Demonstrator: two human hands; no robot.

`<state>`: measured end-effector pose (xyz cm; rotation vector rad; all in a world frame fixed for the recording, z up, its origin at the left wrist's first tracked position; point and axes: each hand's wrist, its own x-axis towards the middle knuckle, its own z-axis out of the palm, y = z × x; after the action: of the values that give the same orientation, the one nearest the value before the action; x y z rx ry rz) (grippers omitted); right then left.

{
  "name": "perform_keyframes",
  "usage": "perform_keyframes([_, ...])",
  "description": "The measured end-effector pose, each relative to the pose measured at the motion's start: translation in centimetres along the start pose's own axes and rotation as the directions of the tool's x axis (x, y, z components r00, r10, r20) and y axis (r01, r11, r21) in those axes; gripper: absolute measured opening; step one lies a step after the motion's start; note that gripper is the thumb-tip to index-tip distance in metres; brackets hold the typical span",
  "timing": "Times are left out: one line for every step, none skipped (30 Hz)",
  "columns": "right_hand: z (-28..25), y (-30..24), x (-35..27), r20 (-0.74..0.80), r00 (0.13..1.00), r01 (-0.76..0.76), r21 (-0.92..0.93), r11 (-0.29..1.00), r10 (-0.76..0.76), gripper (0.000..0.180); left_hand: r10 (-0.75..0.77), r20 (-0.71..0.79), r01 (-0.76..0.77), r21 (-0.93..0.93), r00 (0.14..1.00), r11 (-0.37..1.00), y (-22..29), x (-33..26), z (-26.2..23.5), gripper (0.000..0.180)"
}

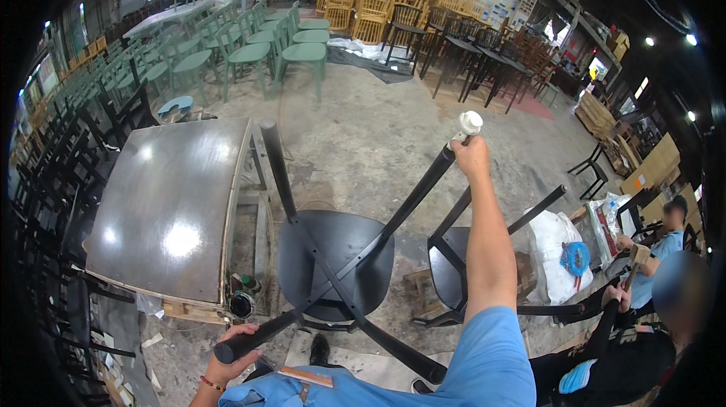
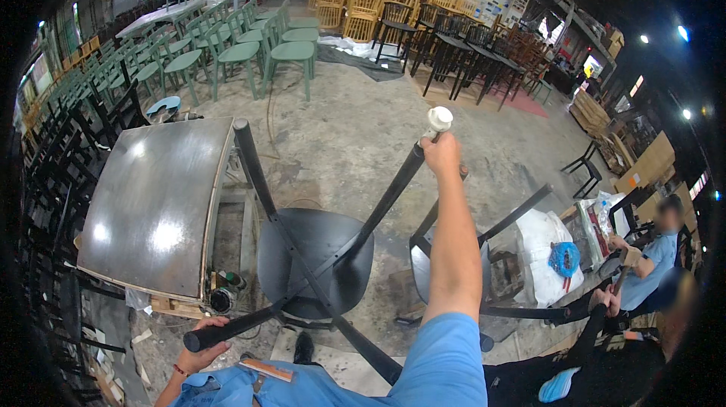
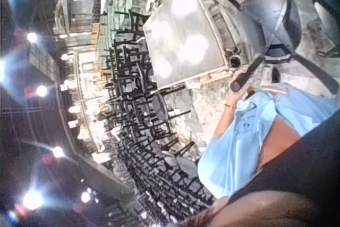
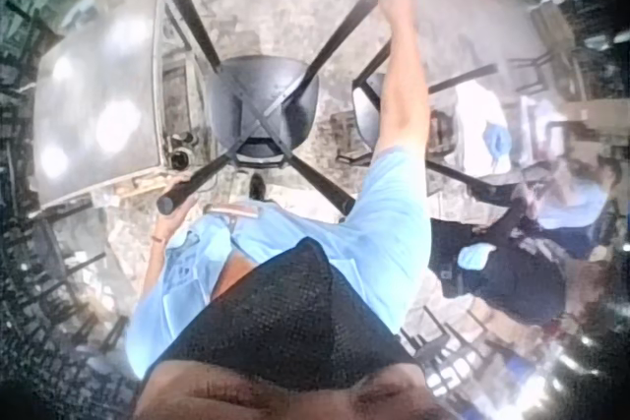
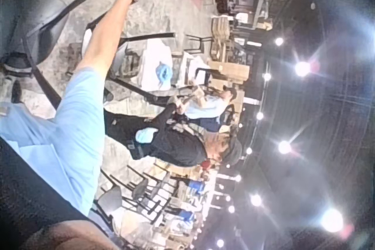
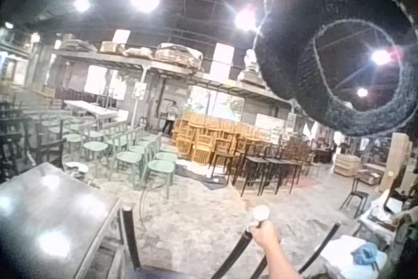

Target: The person applies glue to the ends of chair legs using a white applicator, then inserts the legs into a chair base. The person repeats this process for multiple chairs, lifting and positioning each chair on a metal table before inserting the legs.

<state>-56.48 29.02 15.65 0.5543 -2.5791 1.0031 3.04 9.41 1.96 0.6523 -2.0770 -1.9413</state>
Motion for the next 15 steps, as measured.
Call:
perform_keyframes([0.3,-0.3,-0.3,0.046,0.999,-0.004,0.016,1.000,0.003,0.034,0.010,-0.012,-0.010,0.003,1.000,1.000,-0.1,-0.2,0.0,0.044])
perform_keyframes([0.0,-0.4,-0.4,0.071,0.997,-0.010,-0.011,1.000,0.011,0.034,0.026,-0.017,-0.026,-0.002,1.000,1.000,-0.3,-0.3,0.1,0.044])
perform_keyframes([-0.3,-0.4,-0.5,0.097,0.995,-0.015,-0.037,0.999,0.019,0.034,0.040,-0.024,-0.040,-0.005,0.999,0.999,-0.4,-0.5,0.1,0.044])
perform_keyframes([-0.2,-0.5,-0.6,0.125,0.992,-0.019,-0.061,0.998,0.027,0.034,0.011,-0.040,-0.012,-0.013,0.999,1.000,-0.3,-0.7,0.1,0.043])
perform_keyframes([-0.6,-0.2,-0.4,0.077,0.996,-0.032,-0.072,0.997,0.037,0.034,-0.007,-0.035,0.006,-0.029,0.999,1.000,-0.4,-0.5,0.2,0.043])
perform_keyframes([-1.0,0.2,0.2,0.021,0.999,-0.044,-0.086,0.995,0.046,0.034,-0.020,-0.025,0.019,-0.047,0.999,0.999,-0.6,-0.2,0.2,0.043])
perform_keyframes([-1.4,0.6,0.5,-0.034,0.998,-0.057,-0.098,0.994,0.054,0.034,-0.005,0.004,0.005,-0.037,1.000,0.999,-0.7,0.1,0.1,0.042])
perform_keyframes([-0.9,0.5,0.6,-0.025,0.999,-0.043,-0.086,0.995,0.041,0.033,0.001,0.015,0.000,-0.021,1.000,1.000,-0.5,0.0,0.1,0.042])
perform_keyframes([-0.3,0.3,0.6,-0.017,0.999,-0.030,-0.074,0.997,0.029,0.033,0.006,0.028,-0.006,-0.006,1.000,1.000,-0.4,0.0,0.1,0.042])
perform_keyframes([0.0,0.2,0.7,-0.010,1.000,-0.017,-0.064,0.998,0.016,0.033,0.004,0.031,-0.004,0.000,1.000,1.000,-0.3,0.1,0.1,0.042])
perform_keyframes([0.1,0.2,0.8,0.052,0.999,-0.008,-0.052,0.999,0.011,0.033,0.000,0.028,0.000,0.005,1.000,1.000,-0.2,-0.1,0.1,0.042])
perform_keyframes([-0.1,0.2,0.8,0.112,0.994,-0.001,-0.040,0.999,0.005,0.032,-0.004,0.026,0.004,0.010,1.000,1.000,-0.1,-0.1,0.1,0.042])
perform_keyframes([-0.3,0.3,0.9,0.171,0.985,0.006,-0.029,1.000,-0.001,0.032,-0.008,0.025,0.008,-0.001,1.000,1.000,-0.2,-0.1,0.1,0.042])
perform_keyframes([-0.4,0.3,0.8,0.138,0.990,-0.019,-0.020,1.000,0.022,0.032,-0.015,0.020,0.015,-0.011,1.000,1.000,-0.3,-0.2,0.1,0.042])
perform_keyframes([-0.5,0.2,0.8,0.105,0.994,-0.044,-0.009,0.999,0.044,0.032,-0.022,0.014,0.023,-0.022,1.000,0.999,-0.3,-0.4,0.1,0.042])
